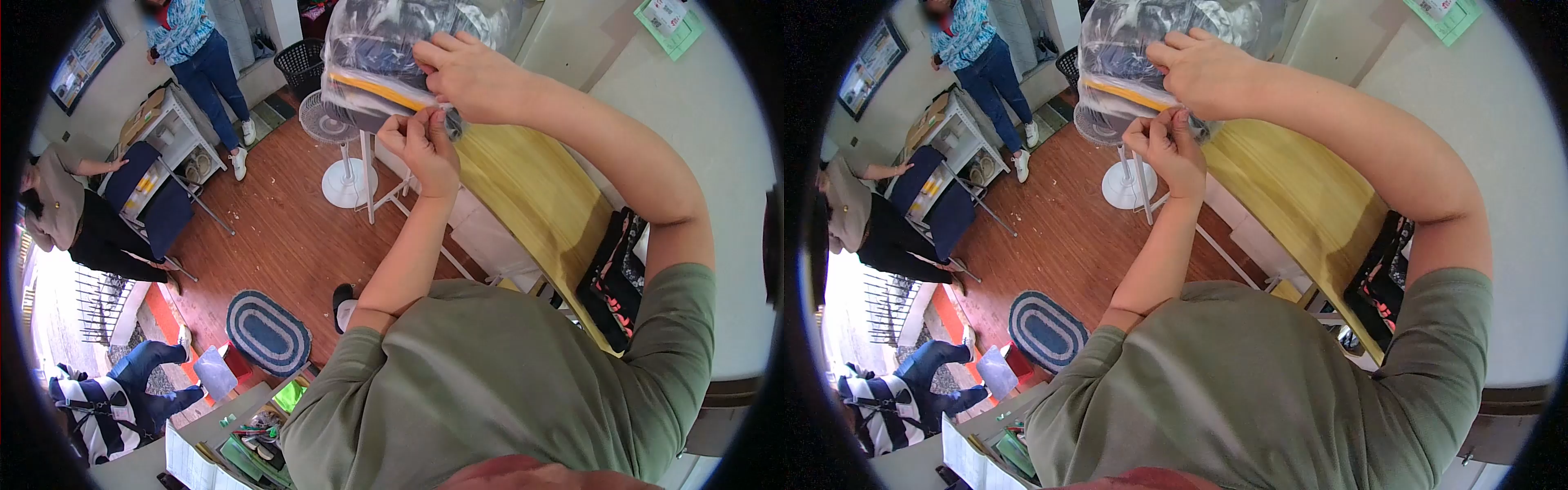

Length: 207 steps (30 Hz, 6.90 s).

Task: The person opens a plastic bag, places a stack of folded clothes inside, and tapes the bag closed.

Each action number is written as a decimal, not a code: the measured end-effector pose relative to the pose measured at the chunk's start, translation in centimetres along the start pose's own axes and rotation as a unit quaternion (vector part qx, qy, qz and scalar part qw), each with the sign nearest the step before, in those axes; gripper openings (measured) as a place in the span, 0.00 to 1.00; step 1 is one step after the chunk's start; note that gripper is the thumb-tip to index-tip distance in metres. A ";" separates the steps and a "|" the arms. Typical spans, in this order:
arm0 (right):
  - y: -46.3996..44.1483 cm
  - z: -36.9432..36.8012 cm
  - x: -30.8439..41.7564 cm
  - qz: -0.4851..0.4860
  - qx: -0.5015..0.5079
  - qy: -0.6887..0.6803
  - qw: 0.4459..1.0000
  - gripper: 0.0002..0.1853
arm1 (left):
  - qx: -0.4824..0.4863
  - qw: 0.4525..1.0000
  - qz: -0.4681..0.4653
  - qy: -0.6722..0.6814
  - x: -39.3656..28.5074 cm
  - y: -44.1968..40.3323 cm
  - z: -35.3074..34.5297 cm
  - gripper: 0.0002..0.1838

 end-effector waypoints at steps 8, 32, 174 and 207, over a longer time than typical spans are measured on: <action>0.6 1.5 -0.8 0.088 -0.035 -0.122 0.988 0.04 | 0.010 0.997 -0.038 -0.059 -1.2 -0.4 -0.5 0.05; 1.7 3.8 -22.7 -0.368 -0.278 -0.309 0.831 0.22 | 0.027 0.997 0.061 0.031 1.3 -2.3 1.0 0.02; 58.0 -17.9 43.7 -0.964 -0.101 -0.127 0.212 0.16 | 0.465 0.592 0.601 0.269 14.9 -6.8 -10.3 0.33; 51.9 -21.5 35.3 -0.669 0.512 -0.238 0.483 0.18 | 0.379 0.764 0.362 0.376 17.1 -8.8 -9.9 0.15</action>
Point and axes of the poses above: each hand's wrist, its own y-axis away from the middle knuckle, its own z-axis out of the back of the hand, x = y × z, the point moved 7 cm from there along -y, towards the middle knuckle, and after that the axes turned 3 degrees about -y, right-handed, at the moved point
